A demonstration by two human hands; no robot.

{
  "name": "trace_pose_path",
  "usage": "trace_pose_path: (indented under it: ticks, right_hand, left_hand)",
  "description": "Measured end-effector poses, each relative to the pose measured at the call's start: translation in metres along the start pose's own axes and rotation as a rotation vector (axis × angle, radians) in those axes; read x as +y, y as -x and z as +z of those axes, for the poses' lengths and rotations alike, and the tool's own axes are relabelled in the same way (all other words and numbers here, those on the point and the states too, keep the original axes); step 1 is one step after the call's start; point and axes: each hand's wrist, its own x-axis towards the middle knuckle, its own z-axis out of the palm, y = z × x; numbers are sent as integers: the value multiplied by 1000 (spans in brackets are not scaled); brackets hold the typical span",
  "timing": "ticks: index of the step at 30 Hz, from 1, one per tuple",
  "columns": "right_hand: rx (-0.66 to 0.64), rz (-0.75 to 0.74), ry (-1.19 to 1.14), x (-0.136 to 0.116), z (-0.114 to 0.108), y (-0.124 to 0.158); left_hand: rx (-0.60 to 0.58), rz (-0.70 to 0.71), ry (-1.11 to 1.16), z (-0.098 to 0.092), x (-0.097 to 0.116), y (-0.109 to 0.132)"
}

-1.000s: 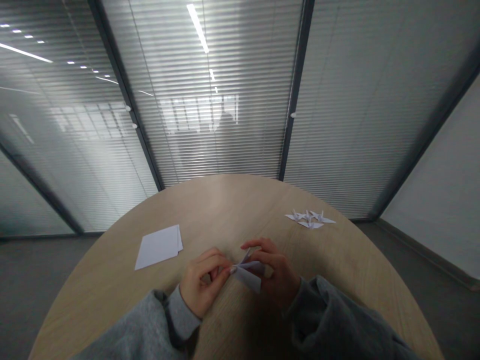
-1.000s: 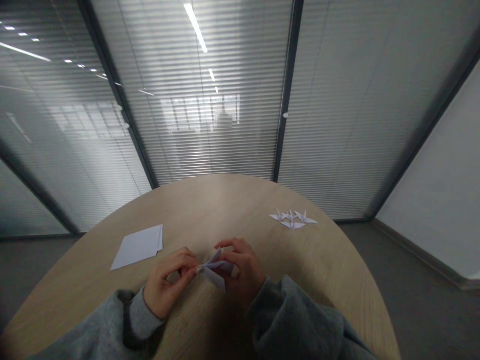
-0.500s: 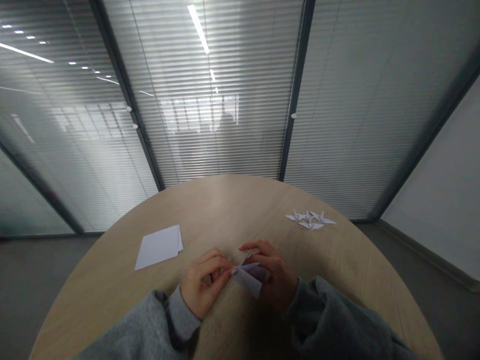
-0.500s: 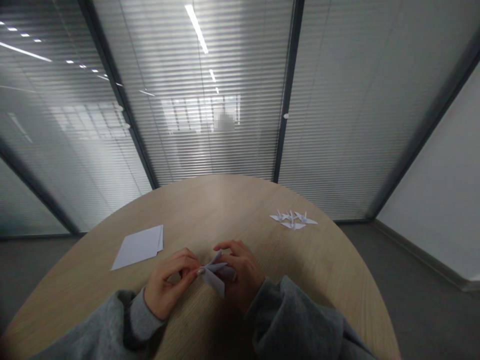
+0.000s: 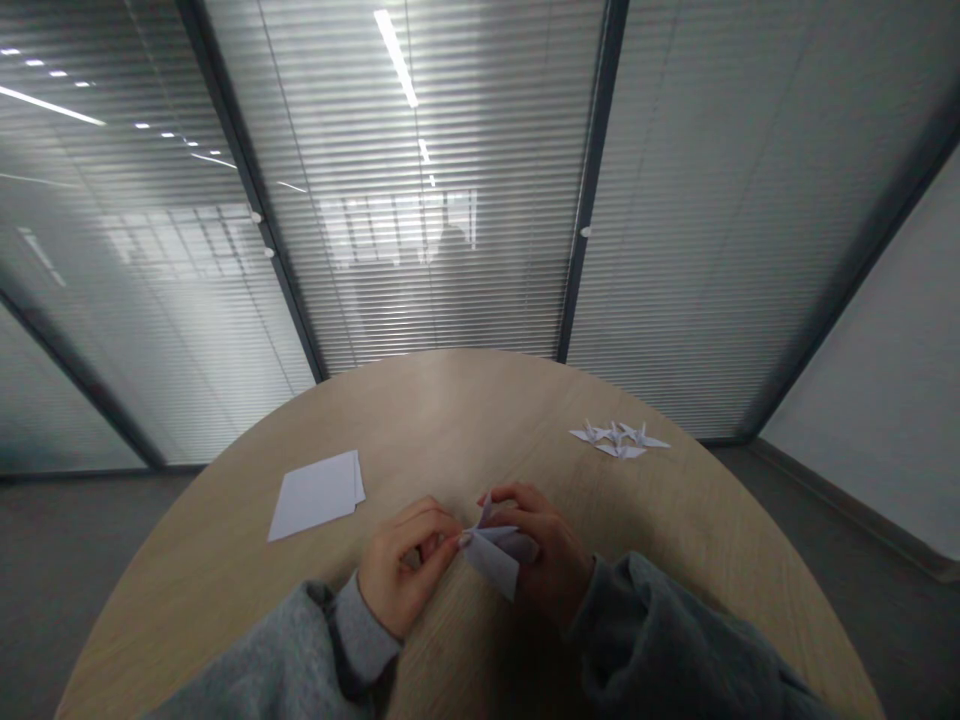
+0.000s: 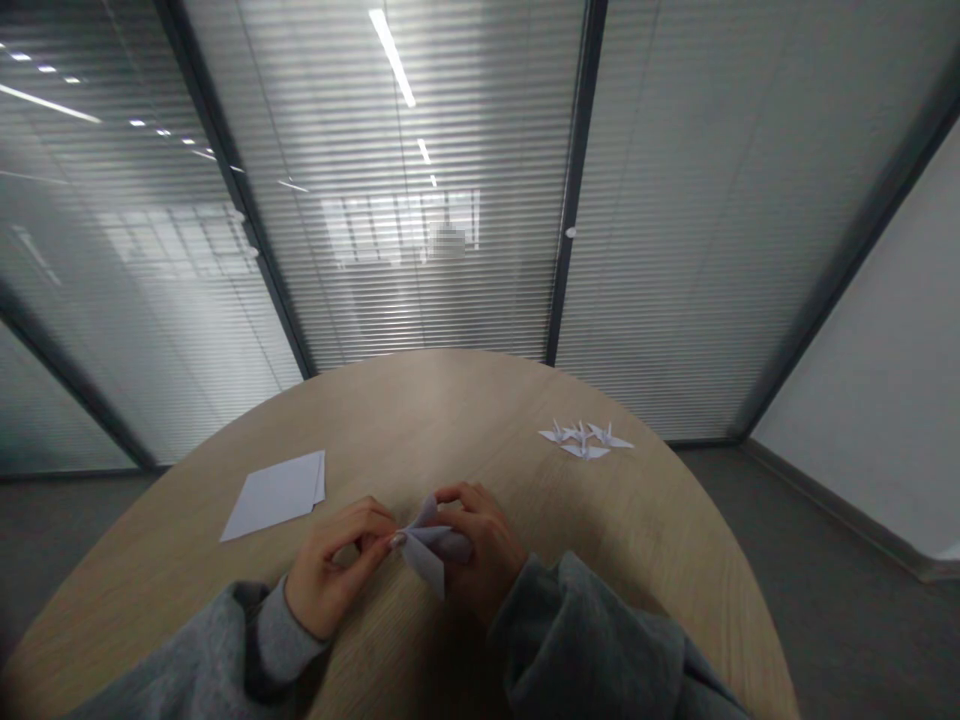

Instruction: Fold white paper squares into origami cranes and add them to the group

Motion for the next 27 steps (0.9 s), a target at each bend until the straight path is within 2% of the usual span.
trace_pose_path:
  ticks: [15,27]
  right_hand:
    - [-6,21,-59,-2,1,0]
    - [67,59,-141,0,-3,0]
  left_hand:
    - [-39,-42,-11,0,-1,1]
    - [8,-81,-43,1,-3,0]
